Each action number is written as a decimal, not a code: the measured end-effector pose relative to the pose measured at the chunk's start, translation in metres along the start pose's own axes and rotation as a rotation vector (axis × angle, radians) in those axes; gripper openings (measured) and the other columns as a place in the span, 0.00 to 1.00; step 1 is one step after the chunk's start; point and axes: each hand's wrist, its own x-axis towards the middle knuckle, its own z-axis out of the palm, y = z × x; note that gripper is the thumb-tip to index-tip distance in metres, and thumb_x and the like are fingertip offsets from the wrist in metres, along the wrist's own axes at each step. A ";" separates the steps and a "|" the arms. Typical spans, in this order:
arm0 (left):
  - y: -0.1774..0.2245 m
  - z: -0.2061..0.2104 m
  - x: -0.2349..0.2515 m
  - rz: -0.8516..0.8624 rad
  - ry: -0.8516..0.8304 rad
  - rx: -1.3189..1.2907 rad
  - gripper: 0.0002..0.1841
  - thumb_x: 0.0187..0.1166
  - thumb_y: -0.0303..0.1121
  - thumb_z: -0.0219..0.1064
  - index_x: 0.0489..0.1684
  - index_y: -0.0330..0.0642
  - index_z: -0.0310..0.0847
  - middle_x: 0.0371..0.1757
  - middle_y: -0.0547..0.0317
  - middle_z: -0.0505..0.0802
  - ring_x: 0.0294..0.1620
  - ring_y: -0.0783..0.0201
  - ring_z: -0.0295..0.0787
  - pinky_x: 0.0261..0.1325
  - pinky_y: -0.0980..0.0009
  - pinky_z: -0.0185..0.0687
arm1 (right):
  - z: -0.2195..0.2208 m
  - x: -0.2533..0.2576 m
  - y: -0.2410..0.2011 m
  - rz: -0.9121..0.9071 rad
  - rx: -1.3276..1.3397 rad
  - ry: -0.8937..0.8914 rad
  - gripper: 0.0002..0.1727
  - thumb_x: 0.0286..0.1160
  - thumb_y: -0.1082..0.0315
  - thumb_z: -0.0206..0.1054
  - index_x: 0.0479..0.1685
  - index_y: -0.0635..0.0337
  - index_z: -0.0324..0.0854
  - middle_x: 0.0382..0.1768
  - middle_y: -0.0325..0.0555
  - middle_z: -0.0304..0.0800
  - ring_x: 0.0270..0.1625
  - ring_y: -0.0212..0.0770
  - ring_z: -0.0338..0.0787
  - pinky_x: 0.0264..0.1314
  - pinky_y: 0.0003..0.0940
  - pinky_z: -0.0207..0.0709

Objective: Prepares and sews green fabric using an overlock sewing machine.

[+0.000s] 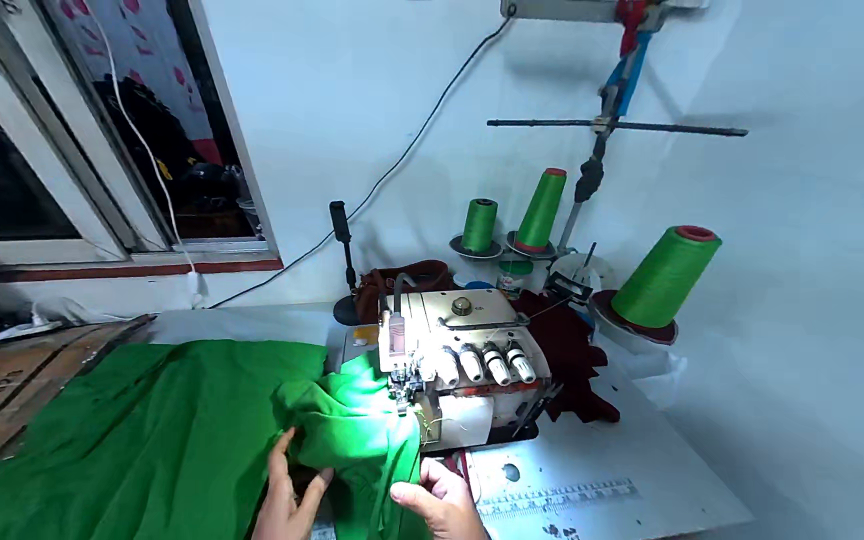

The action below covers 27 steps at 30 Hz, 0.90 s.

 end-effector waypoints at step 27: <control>0.051 0.021 -0.026 0.424 -0.240 0.262 0.11 0.75 0.26 0.68 0.49 0.29 0.88 0.37 0.44 0.92 0.31 0.56 0.89 0.37 0.61 0.86 | 0.003 -0.024 0.015 -0.241 -0.250 0.032 0.04 0.69 0.81 0.66 0.40 0.70 0.83 0.29 0.40 0.88 0.31 0.23 0.85 0.38 0.21 0.81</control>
